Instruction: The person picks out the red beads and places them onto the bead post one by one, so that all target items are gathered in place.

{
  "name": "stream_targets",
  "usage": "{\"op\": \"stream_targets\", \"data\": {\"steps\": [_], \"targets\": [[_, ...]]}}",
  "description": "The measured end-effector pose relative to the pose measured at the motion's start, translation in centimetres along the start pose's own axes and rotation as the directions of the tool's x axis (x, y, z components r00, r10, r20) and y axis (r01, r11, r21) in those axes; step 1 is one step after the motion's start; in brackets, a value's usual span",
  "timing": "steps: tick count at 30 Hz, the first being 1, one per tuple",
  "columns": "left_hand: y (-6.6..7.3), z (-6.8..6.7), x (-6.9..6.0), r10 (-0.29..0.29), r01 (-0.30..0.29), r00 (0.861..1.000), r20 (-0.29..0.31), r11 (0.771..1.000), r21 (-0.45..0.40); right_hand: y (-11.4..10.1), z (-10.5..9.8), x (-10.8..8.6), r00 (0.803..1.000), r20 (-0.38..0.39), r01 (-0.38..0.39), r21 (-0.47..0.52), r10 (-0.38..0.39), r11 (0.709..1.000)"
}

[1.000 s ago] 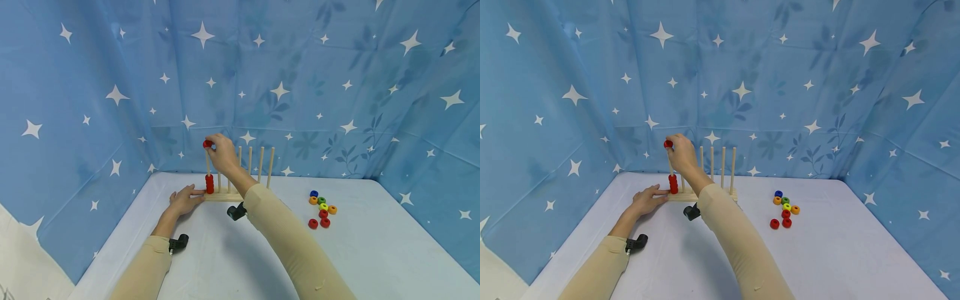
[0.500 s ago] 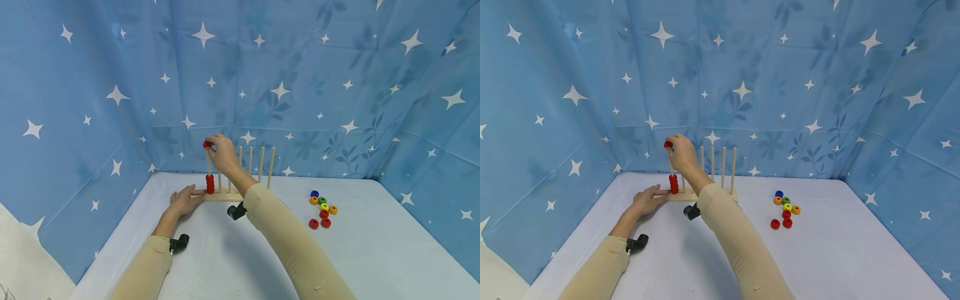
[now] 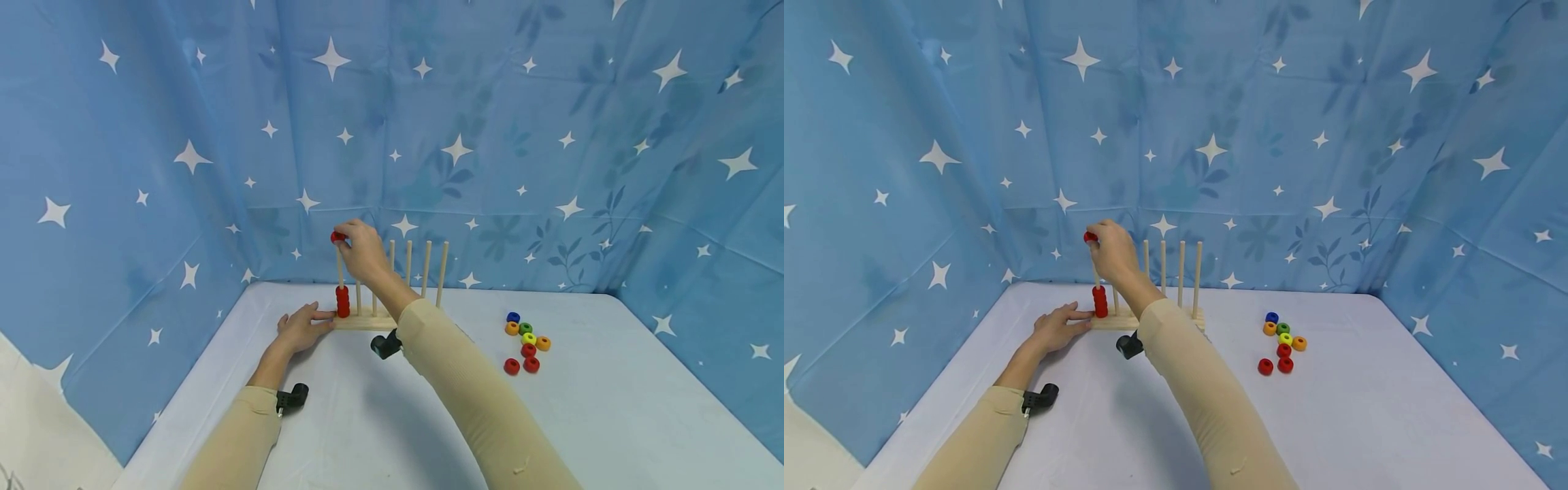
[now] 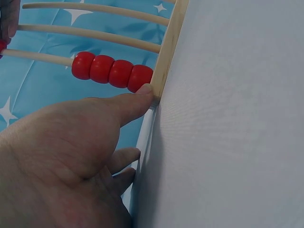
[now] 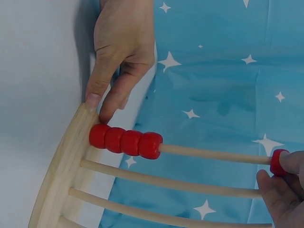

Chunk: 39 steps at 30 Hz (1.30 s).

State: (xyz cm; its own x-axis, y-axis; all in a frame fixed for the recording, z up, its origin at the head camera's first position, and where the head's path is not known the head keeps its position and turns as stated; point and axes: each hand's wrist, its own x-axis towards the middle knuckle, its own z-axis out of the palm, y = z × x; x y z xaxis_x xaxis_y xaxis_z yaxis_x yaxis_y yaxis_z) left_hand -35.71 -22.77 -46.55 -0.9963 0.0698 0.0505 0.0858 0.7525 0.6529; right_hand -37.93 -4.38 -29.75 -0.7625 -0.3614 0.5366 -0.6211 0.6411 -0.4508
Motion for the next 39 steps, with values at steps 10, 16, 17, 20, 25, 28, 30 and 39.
{"op": "stream_targets", "data": {"steps": [10,16,17,20,25,28,30,39], "targets": [[0.1,-0.1,-0.2,0.004,-0.004,1.0,0.003,1.0,-0.006,-0.4,-0.2,0.2,0.999,0.041,-0.031,-0.027,0.032,0.999],[0.1,0.0,-0.1,0.003,-0.003,1.0,0.01,1.0,-0.005,-0.3,-0.2,0.1,0.997,0.062,-0.044,-0.031,0.046,0.999],[0.1,0.0,-0.1,0.001,-0.001,1.0,0.012,1.0,-0.008,-0.2,-0.2,0.1,0.997,0.063,-0.045,-0.035,0.047,0.998],[0.1,0.0,-0.1,0.0,0.0,1.0,0.013,1.0,-0.01,-0.1,-0.3,0.0,0.998,0.056,-0.041,-0.038,0.043,0.998],[0.1,-0.1,-0.1,-0.003,0.003,1.0,0.01,1.0,-0.013,-0.1,-0.6,0.0,0.999,0.029,-0.021,-0.008,0.021,1.0],[0.1,0.0,-0.1,-0.003,0.003,1.0,0.011,1.0,-0.011,0.1,-0.7,0.0,1.0,0.002,-0.011,0.022,0.011,1.0],[0.1,0.0,-0.2,-0.003,0.004,1.0,0.01,1.0,-0.011,0.2,-0.7,-0.1,1.0,-0.025,0.001,0.049,0.0,0.999],[0.2,0.0,-0.3,-0.005,0.005,1.0,-0.013,1.0,-0.003,0.4,-1.3,-1.2,0.985,-0.156,0.109,0.191,-0.079,0.976]]}}
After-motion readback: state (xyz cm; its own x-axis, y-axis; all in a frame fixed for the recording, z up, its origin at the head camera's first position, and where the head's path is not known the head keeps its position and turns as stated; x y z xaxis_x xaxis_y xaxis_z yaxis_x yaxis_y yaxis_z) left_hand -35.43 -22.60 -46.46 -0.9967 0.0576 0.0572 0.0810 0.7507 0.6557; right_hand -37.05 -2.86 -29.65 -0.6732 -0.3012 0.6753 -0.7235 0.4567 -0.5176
